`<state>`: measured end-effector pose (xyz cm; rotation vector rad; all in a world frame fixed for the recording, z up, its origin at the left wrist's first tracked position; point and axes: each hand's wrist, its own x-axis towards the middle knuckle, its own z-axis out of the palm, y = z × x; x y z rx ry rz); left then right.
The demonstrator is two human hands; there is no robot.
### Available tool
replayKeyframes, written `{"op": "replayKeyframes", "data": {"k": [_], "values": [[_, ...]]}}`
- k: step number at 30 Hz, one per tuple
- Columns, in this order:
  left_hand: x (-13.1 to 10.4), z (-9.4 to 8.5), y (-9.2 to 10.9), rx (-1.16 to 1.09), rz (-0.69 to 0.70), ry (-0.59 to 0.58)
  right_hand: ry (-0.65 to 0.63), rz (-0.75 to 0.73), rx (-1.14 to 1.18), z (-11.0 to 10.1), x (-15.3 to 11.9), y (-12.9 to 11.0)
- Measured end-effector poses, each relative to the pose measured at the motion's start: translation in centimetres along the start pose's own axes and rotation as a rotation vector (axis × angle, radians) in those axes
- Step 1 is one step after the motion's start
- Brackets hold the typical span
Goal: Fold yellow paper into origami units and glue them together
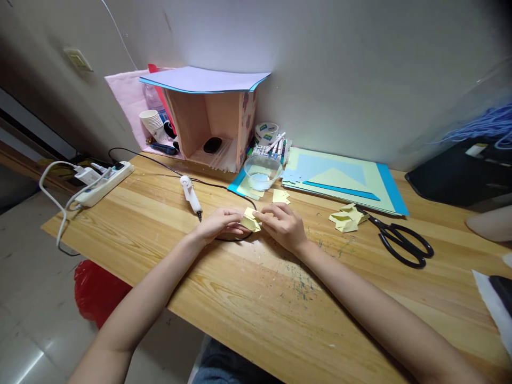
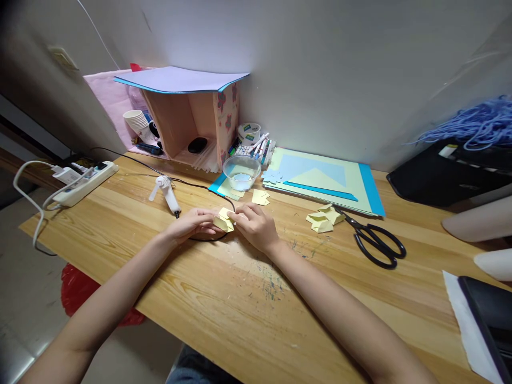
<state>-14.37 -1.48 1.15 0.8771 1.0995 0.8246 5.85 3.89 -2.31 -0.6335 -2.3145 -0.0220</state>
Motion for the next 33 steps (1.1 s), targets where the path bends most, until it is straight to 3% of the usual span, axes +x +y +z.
{"op": "replayKeyframes", "data": {"k": [17, 24, 28, 33], "values": [[0.2, -0.2, -0.3, 0.012, -0.008, 0.023, -0.054, -0.076, -0.063, 0.0, 0.2, -0.2], [0.6, 0.2, -0.6, 0.129, 0.025, 0.182, -0.081, -0.072, -0.008, 0.0, 0.2, -0.3], [0.8, 0.2, -0.8, 0.173, 0.075, 0.227, -0.048, 0.057, 0.178, 0.1, 0.4, -0.8], [1.2, 0.4, -1.2, 0.207, 0.147, 0.251, -0.09, 0.429, 0.541, 0.3, 0.8, -1.7]]}}
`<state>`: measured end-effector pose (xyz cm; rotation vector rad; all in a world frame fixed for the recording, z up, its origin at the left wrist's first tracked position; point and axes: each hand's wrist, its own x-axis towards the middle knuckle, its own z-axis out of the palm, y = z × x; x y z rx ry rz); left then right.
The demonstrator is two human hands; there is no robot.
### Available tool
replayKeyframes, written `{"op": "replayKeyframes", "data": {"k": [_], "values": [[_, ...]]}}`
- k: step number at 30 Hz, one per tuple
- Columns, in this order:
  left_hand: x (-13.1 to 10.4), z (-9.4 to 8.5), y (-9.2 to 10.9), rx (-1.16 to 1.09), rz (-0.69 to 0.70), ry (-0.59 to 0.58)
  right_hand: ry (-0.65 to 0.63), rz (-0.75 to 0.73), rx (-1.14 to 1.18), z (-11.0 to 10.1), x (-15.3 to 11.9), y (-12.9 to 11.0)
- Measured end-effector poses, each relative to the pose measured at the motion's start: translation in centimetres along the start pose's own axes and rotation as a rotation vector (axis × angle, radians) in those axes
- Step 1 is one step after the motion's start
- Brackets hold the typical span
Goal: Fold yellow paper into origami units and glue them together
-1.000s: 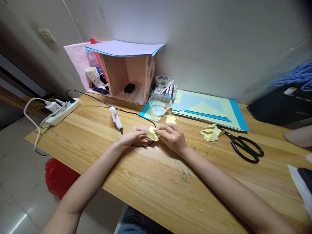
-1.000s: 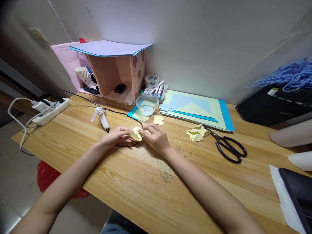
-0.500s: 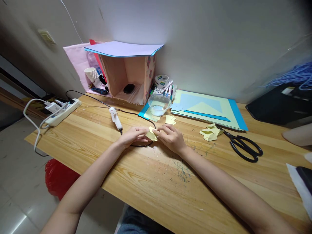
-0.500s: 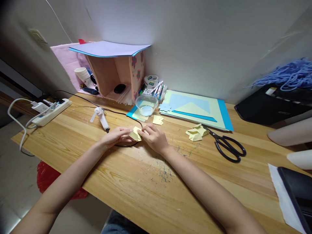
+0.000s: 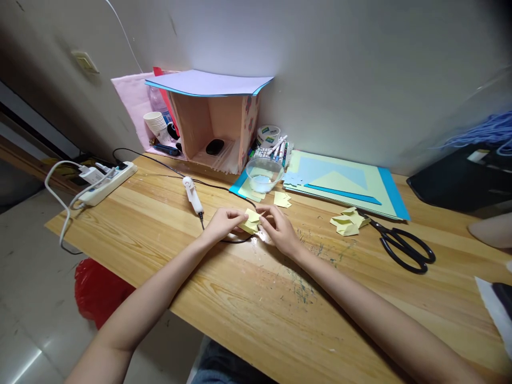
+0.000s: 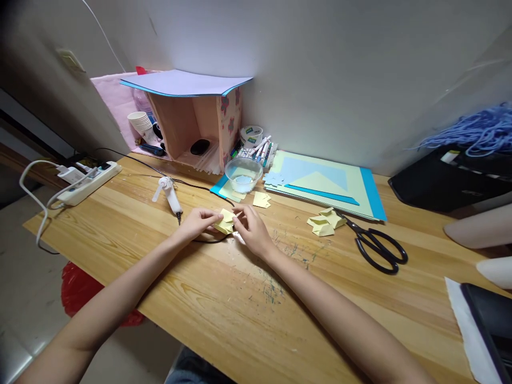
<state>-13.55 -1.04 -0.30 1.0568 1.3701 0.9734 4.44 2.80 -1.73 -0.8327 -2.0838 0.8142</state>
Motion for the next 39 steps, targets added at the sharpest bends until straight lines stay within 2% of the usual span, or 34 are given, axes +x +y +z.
{"op": "replayKeyframes", "data": {"k": [4, 10, 15, 25, 30, 36, 39], "values": [[0.0, 0.4, -0.2, 0.001, 0.01, -0.008, -0.119, 0.133, 0.119, 0.3, 0.0, 0.2], [-0.4, 0.9, 0.1, 0.011, 0.036, -0.033, -0.081, 0.224, 0.299, 0.5, 0.1, 0.9], [-0.6, 1.1, 0.1, 0.06, 0.114, -0.043, -0.105, 0.206, 0.321, 0.4, 0.2, 0.6], [-0.5, 0.6, 0.5, 0.102, 0.08, -0.062, -0.07, 0.253, 0.397, 0.5, 0.2, 1.2], [-0.5, 0.5, 0.5, 0.144, 0.096, -0.082, -0.089, 0.215, 0.311, 0.5, 0.0, 0.9], [-0.4, 0.7, -0.2, 0.204, 0.199, 0.028, -0.205, 0.139, 0.17, 0.2, 0.1, 0.2], [-0.5, 0.9, 0.0, 0.236, 0.279, 0.149, -0.254, 0.138, 0.151, 0.2, 0.3, 0.2]]}}
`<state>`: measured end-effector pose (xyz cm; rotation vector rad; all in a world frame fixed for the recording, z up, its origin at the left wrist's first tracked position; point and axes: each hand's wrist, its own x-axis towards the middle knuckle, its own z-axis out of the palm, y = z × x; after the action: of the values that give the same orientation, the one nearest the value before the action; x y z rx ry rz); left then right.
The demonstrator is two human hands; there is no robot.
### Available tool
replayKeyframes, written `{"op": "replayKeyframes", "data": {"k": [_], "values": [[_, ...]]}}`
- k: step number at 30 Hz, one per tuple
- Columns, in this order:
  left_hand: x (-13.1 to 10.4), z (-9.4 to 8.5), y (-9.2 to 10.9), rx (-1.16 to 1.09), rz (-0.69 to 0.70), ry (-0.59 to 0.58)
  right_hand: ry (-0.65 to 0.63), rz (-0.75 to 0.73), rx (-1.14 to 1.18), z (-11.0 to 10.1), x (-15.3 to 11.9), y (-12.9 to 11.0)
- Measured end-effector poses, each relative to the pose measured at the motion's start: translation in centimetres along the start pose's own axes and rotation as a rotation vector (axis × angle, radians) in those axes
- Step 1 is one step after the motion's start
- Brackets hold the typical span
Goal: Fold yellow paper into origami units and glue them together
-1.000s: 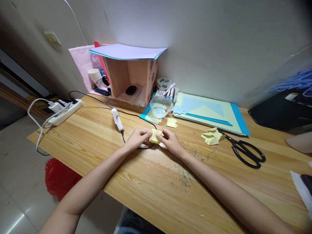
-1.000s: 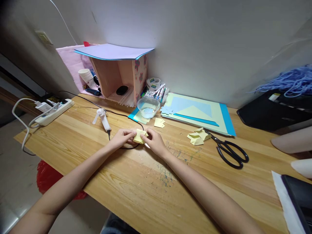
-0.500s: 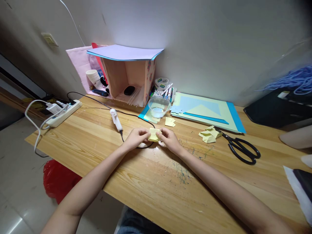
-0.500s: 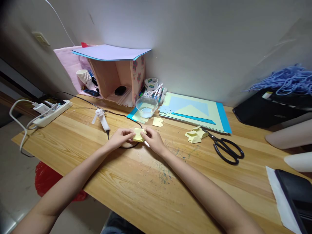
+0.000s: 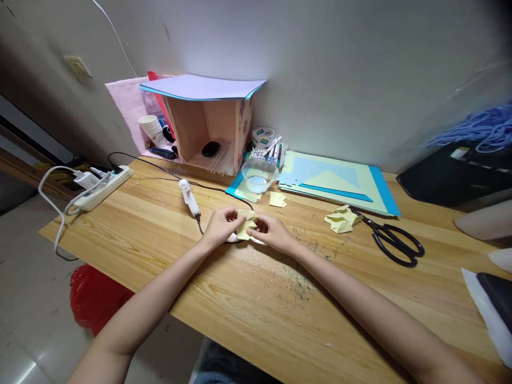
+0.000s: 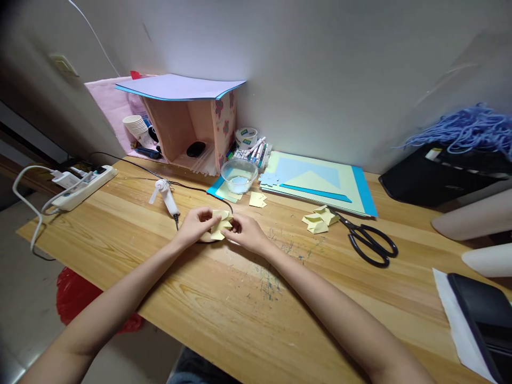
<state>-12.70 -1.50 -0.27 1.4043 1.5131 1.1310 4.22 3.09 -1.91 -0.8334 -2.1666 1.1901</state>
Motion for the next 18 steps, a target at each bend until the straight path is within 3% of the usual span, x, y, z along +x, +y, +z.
{"op": "replayKeyframes", "data": {"k": [3, 8, 10, 14, 18], "values": [[0.05, -0.2, 0.36, 0.034, 0.036, 0.113, -0.012, 0.013, 0.033, 0.1, 0.08, 0.25], [0.51, -0.69, 0.21, 0.006, -0.03, 0.139, 0.111, 0.064, 0.257, 0.24, 0.21, 0.62], [0.59, -0.74, 0.06, -0.011, -0.069, 0.083, 0.2, 0.095, 0.378, 0.15, 0.3, 0.6], [0.24, -0.59, 0.36, -0.084, -0.1, -0.166, 0.283, 0.109, 0.482, -0.11, 0.33, 0.38], [-0.1, -0.48, 0.65, -0.117, -0.048, -0.206, 0.24, 0.066, 0.379, 0.03, 0.03, 0.25]]}}
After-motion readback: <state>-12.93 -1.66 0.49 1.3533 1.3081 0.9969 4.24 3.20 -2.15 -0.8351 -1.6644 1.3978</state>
